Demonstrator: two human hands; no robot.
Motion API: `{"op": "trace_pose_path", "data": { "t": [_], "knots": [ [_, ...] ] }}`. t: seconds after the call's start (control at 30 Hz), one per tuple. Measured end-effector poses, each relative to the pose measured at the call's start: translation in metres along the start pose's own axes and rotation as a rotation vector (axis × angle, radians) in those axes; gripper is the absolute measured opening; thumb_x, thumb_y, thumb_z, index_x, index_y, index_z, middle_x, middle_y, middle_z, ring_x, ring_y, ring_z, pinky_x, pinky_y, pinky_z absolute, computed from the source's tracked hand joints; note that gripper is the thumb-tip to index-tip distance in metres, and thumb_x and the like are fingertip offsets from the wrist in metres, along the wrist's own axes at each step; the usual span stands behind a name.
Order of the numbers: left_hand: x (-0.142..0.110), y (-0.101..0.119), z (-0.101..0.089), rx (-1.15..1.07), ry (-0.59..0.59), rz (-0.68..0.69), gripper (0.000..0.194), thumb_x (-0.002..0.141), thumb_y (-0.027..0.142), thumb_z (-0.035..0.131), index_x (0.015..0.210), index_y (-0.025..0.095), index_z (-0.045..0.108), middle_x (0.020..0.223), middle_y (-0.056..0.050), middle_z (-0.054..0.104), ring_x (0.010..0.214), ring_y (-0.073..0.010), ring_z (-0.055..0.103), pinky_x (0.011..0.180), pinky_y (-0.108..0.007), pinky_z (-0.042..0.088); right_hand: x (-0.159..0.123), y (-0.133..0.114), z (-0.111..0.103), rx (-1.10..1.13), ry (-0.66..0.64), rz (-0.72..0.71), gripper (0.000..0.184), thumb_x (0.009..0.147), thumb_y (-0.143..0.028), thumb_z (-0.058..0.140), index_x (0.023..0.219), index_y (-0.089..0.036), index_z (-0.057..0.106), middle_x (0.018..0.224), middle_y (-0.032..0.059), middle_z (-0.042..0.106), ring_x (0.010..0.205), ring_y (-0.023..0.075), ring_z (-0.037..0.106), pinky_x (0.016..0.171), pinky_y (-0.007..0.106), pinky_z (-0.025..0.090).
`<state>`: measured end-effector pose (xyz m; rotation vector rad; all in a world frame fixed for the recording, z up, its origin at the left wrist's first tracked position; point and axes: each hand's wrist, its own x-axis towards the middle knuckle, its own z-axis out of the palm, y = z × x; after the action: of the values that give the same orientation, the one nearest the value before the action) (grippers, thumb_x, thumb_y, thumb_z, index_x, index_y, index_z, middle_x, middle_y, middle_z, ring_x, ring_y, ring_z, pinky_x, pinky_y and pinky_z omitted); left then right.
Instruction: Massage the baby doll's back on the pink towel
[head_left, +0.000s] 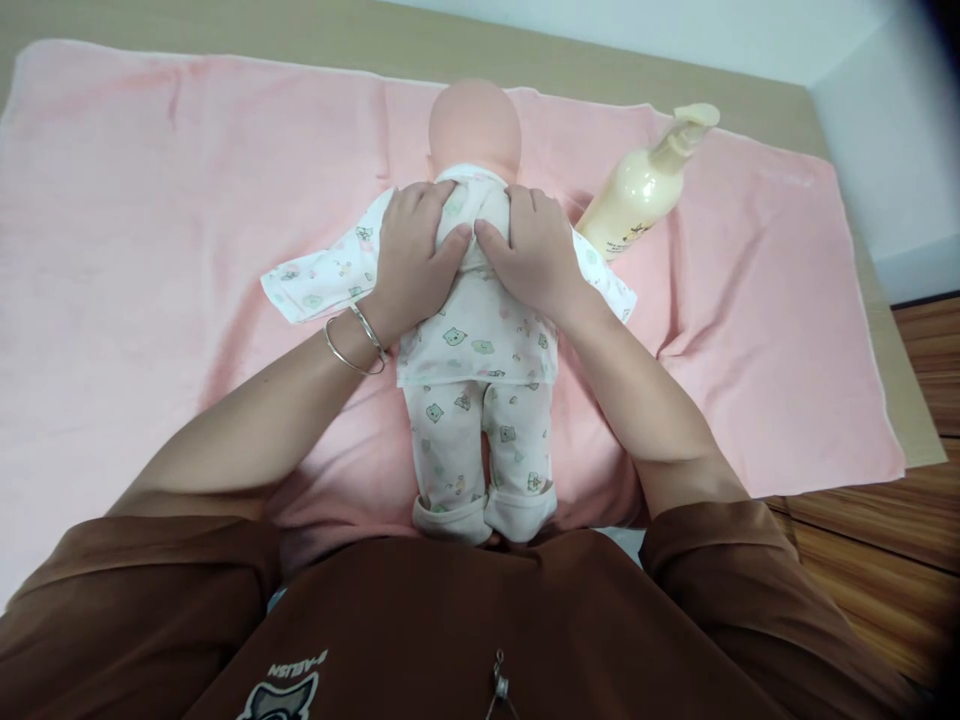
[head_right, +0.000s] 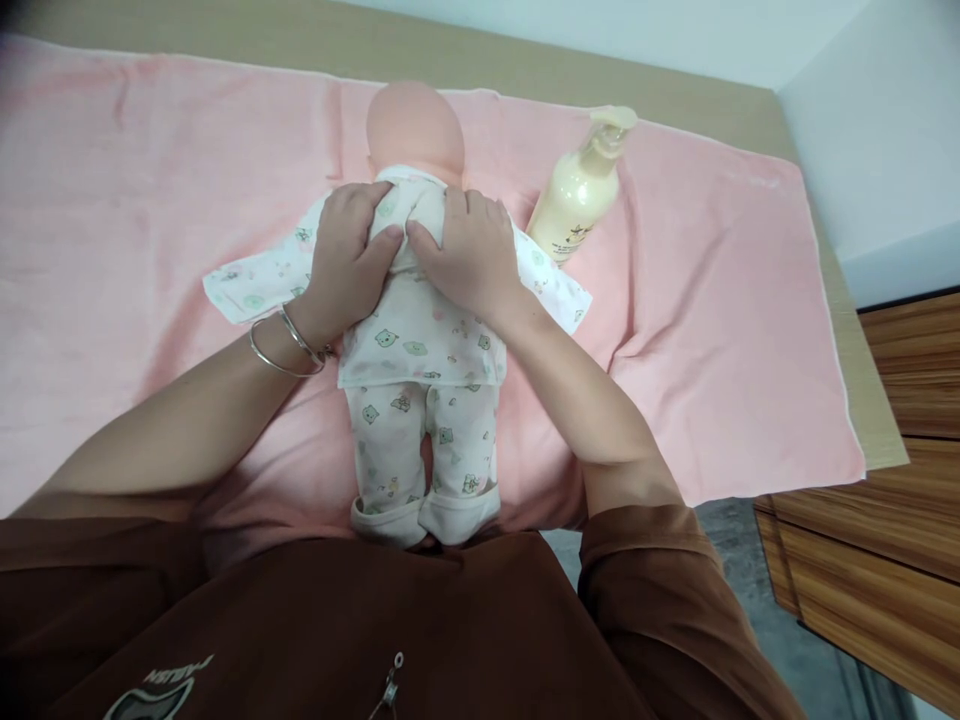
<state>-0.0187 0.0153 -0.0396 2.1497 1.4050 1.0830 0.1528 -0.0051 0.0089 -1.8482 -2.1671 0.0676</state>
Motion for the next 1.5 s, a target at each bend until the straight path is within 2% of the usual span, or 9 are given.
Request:
{"op": "trace_pose_path", "data": {
  "t": [0.33,0.5,0.63,0.8,1.03,1.17,1.3,1.4,1.5],
  "knots": [
    [-0.003,0.003,-0.001,0.015,0.01,-0.008,0.058,0.102,0.075,0.032,0.139,0.035,0.051,0.139,-0.005,0.058,0.131,-0.0316,0.047,0.117,-0.054,0.033,-0.001,0.002,0.002,-0.005,0.018,-0.04,0.043,0.111,-0.048,0.034,0.131,-0.014,0.052,0.132,0.0153,0.063,0.122,0.0315,0.055,0.109,0.043,0.044],
    [0.0,0.002,-0.005,0.01,0.0,0.034,0.056,0.1,0.075,0.035,0.137,0.037,0.053,0.137,-0.006,0.06,0.132,-0.0353,0.049,0.116,-0.057,0.036,0.001,0.002,0.004,0.057,0.03,-0.032,0.042,0.108,-0.045,0.043,0.128,-0.011,0.056,0.127,0.0168,0.064,0.12,0.0342,0.057,0.108,0.045,0.044],
    [-0.003,0.011,-0.008,0.026,-0.032,0.082,0.055,0.099,0.072,0.041,0.136,0.032,0.055,0.138,-0.009,0.06,0.135,-0.0384,0.047,0.118,-0.061,0.033,0.004,0.005,0.002,0.071,-0.009,-0.054,0.04,0.107,-0.043,0.047,0.128,-0.011,0.056,0.126,0.017,0.063,0.124,0.035,0.056,0.109,0.047,0.044],
    [-0.007,0.021,-0.011,0.016,-0.069,0.169,0.052,0.099,0.066,0.045,0.132,0.028,0.058,0.145,-0.007,0.056,0.141,-0.0347,0.042,0.125,-0.058,0.027,0.006,0.006,-0.005,0.04,-0.081,-0.079,0.036,0.109,-0.038,0.042,0.131,-0.012,0.052,0.133,0.0165,0.06,0.131,0.0325,0.053,0.116,0.046,0.041],
    [0.02,-0.015,-0.011,-0.037,-0.11,-0.067,0.065,0.094,0.079,0.034,0.124,0.029,0.062,0.127,-0.004,0.067,0.123,-0.035,0.052,0.114,-0.062,0.034,-0.038,-0.031,-0.018,-0.097,-0.061,-0.081,0.058,0.11,-0.031,0.042,0.153,0.007,0.034,0.155,0.0326,0.043,0.15,0.0446,0.037,0.124,0.058,0.032],
    [0.009,0.004,-0.014,0.034,-0.124,-0.038,0.07,0.093,0.079,0.031,0.13,0.027,0.059,0.134,-0.009,0.061,0.13,-0.0404,0.045,0.115,-0.063,0.028,-0.034,-0.03,-0.018,-0.067,-0.055,-0.086,0.046,0.109,-0.023,0.039,0.15,-0.001,0.044,0.151,0.0248,0.053,0.147,0.0373,0.044,0.121,0.055,0.039],
    [0.0,0.032,-0.022,0.03,-0.15,0.016,0.061,0.092,0.077,0.04,0.126,0.031,0.061,0.134,-0.009,0.061,0.134,-0.0403,0.043,0.117,-0.059,0.029,0.001,-0.003,-0.009,0.044,-0.064,-0.063,0.053,0.113,-0.033,0.034,0.146,0.005,0.048,0.156,0.0279,0.047,0.151,0.0357,0.04,0.128,0.048,0.031],
    [0.008,0.026,-0.024,0.046,-0.14,-0.047,0.05,0.093,0.072,0.042,0.113,0.032,0.063,0.124,-0.01,0.065,0.125,-0.0394,0.05,0.111,-0.059,0.036,0.003,0.0,-0.006,0.021,-0.077,-0.045,0.058,0.112,-0.036,0.038,0.152,0.006,0.04,0.162,0.0284,0.036,0.155,0.0388,0.032,0.128,0.051,0.029],
    [0.017,0.01,-0.022,0.073,-0.149,-0.153,0.048,0.095,0.068,0.038,0.109,0.03,0.063,0.117,-0.011,0.067,0.118,-0.0399,0.054,0.106,-0.063,0.037,-0.02,-0.019,-0.013,-0.082,-0.058,-0.089,0.06,0.11,-0.033,0.04,0.156,0.006,0.036,0.161,0.0269,0.039,0.153,0.0398,0.035,0.127,0.052,0.03]
  ]
}}
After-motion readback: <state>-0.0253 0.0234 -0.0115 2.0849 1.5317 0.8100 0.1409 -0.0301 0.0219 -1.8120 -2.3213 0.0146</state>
